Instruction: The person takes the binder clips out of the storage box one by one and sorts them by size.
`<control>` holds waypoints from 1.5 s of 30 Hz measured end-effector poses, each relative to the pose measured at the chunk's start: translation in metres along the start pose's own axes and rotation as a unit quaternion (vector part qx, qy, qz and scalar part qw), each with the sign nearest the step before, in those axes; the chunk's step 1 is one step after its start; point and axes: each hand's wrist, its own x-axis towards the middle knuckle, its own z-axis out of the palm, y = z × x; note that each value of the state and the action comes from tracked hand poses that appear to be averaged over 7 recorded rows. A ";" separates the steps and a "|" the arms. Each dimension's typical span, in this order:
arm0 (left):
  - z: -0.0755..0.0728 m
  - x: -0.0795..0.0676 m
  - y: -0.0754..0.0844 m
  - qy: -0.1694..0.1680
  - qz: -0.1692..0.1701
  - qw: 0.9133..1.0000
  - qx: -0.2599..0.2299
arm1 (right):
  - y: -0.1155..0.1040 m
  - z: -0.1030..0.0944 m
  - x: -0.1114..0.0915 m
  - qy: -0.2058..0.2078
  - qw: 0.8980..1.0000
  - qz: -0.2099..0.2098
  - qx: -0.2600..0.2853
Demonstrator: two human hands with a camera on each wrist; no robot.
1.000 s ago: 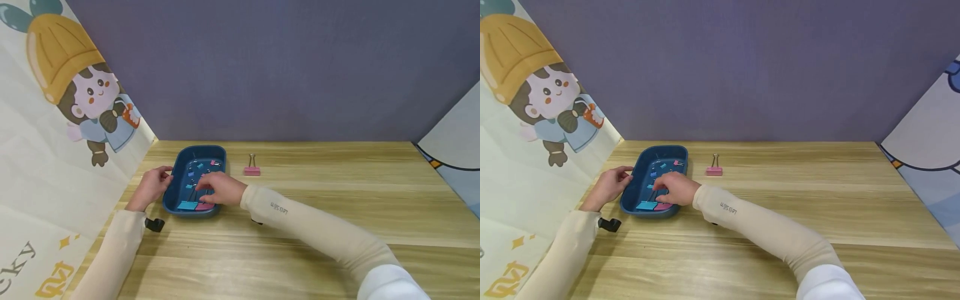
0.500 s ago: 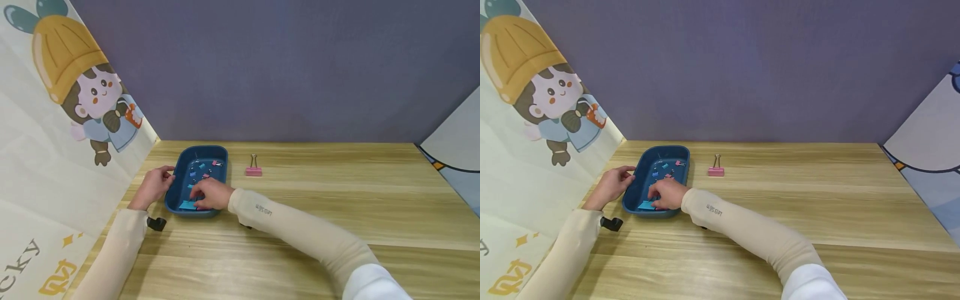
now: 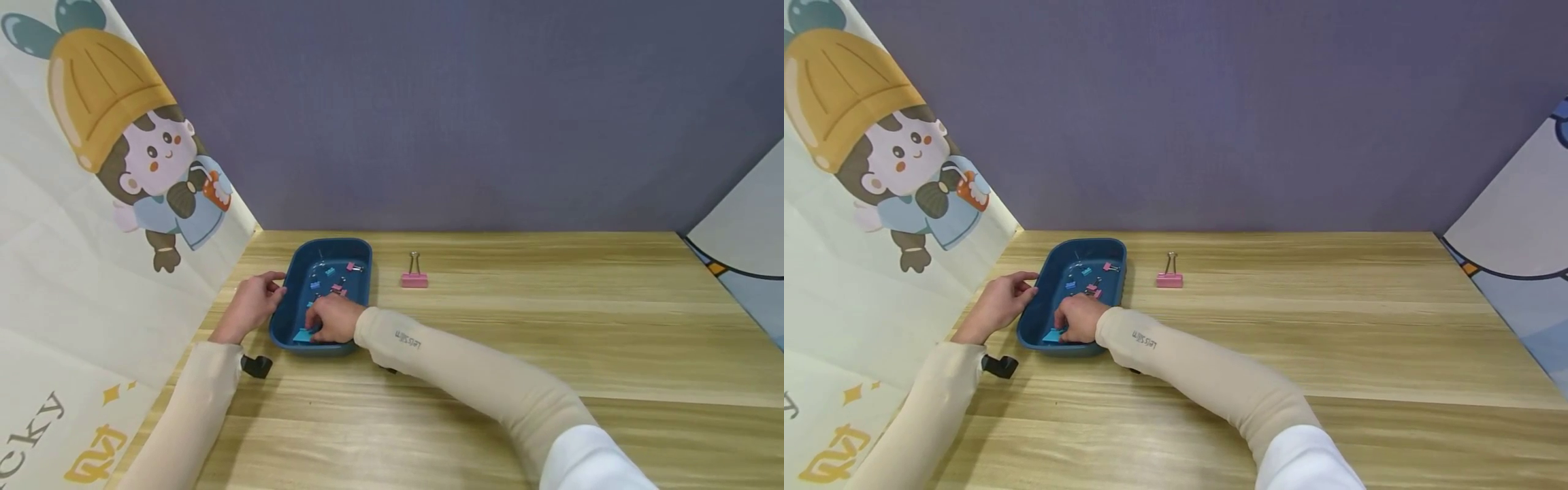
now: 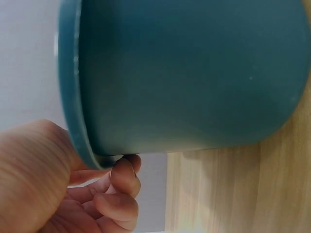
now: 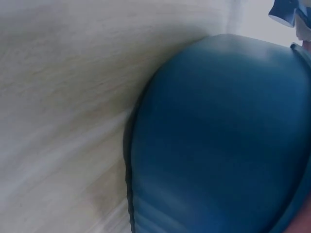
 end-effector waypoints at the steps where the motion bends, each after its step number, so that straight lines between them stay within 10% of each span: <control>1: 0.000 0.000 0.000 -0.001 0.000 1.000 -0.001 | 0.000 0.000 0.000 -0.001 1.000 0.002 -0.002; 22: 0.003 0.003 0.002 0.000 0.000 1.000 0.000 | -0.006 -0.001 0.002 -0.026 0.998 0.063 -0.006; 45: -0.001 -0.001 -0.004 0.010 0.012 1.000 -0.001 | 0.004 -0.050 -0.025 0.100 0.992 0.067 0.048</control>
